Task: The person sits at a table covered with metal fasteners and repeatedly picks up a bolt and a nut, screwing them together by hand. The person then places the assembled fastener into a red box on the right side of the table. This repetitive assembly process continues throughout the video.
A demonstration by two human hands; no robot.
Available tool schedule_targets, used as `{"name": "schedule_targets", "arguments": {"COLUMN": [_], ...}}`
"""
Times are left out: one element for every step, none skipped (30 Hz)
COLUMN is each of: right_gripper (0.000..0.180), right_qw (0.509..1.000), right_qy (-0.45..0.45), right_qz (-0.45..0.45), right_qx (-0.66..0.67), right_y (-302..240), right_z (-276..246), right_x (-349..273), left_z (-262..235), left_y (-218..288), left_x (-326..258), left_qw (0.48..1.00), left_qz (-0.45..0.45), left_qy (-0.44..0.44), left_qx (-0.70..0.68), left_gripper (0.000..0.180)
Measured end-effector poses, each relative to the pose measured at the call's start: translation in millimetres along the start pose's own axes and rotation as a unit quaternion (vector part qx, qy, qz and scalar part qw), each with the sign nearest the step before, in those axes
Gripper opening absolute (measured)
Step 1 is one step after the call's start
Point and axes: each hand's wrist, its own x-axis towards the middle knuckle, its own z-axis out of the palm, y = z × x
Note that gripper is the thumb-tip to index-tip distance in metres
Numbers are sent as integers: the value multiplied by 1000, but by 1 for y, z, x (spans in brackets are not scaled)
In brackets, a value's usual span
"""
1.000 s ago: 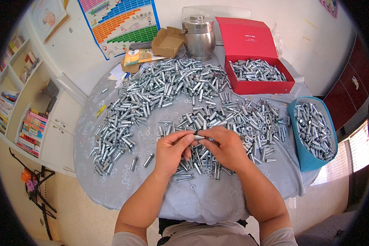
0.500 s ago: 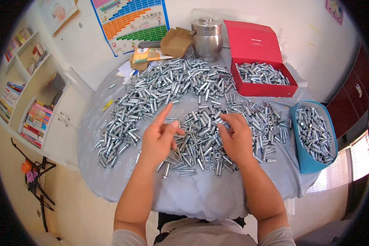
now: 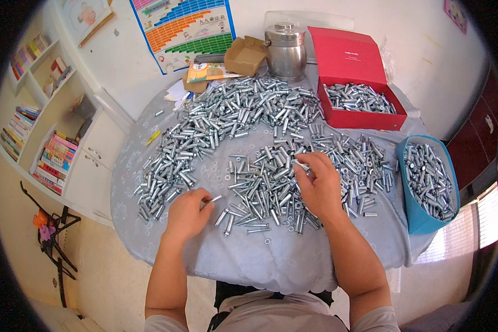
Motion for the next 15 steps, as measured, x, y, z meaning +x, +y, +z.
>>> {"name": "schedule_targets", "arguments": {"right_gripper": [18, 18, 17, 15, 15, 16, 17, 20, 20, 20, 21, 20, 18, 16, 14], "right_qw": [1000, 999, 999, 999, 998, 997, 995, 994, 992, 989, 985, 983, 978, 973, 967], "right_qy": [-10, -20, -30, -27, -41, -55, -68, -81, -93, -106, -118, -103, -99, -95, -93], "right_qz": [9, 17, 25, 2, -3, -8, -13, 0, 20, 40, 59, 75, 95, 114, 133], "right_qx": [10, 20, 31, 42, 51, 58, 65, 68, 83, 99, 115, 133, 154, 175, 197], "right_y": [0, -1, -1, 2, 1, 1, 1, -2, -1, 0, 1, 3, 5, 8, 9], "right_z": [0, -1, -2, 0, 0, -2, -3, -5, -6, -8, -8, -8, -8, -7, -5], "right_x": [0, -1, -1, -2, -2, -1, -1, 0, 0, 1, 2, 1, 1, 1, 1], "left_z": [0, 1, 1, 3, 5, 8, 10, 11, 14, 23, 28, 34, 39, 41, 44], "left_y": [6, 15, 24, 34, 44, 54, 65, 76, 86, 90, 93, 96, 98, 98, 97], "left_x": [4, 9, 15, 21, 28, 35, 41, 46, 50, 57, 60, 62, 64, 64, 64], "left_qw": [998, 992, 982, 969, 953, 934, 910, 882, 849, 841, 833, 824, 815, 822, 812], "left_qz": [21, 42, 62, 70, 78, 87, 68, 49, 28, 39, 44, 47, 51, 50, 42], "left_qy": [5, 10, 15, 5, -6, -17, -39, -60, -83, -73, -66, -60, -54, -49, -50], "left_qx": [-61, -121, -180, -236, -291, -346, -407, -465, -521, -535, -548, -562, -575, -565, -580], "left_gripper": [21, 20, 19, 18, 17, 16, 17, 17, 18, 18, 18, 18, 18, 17, 17]}}
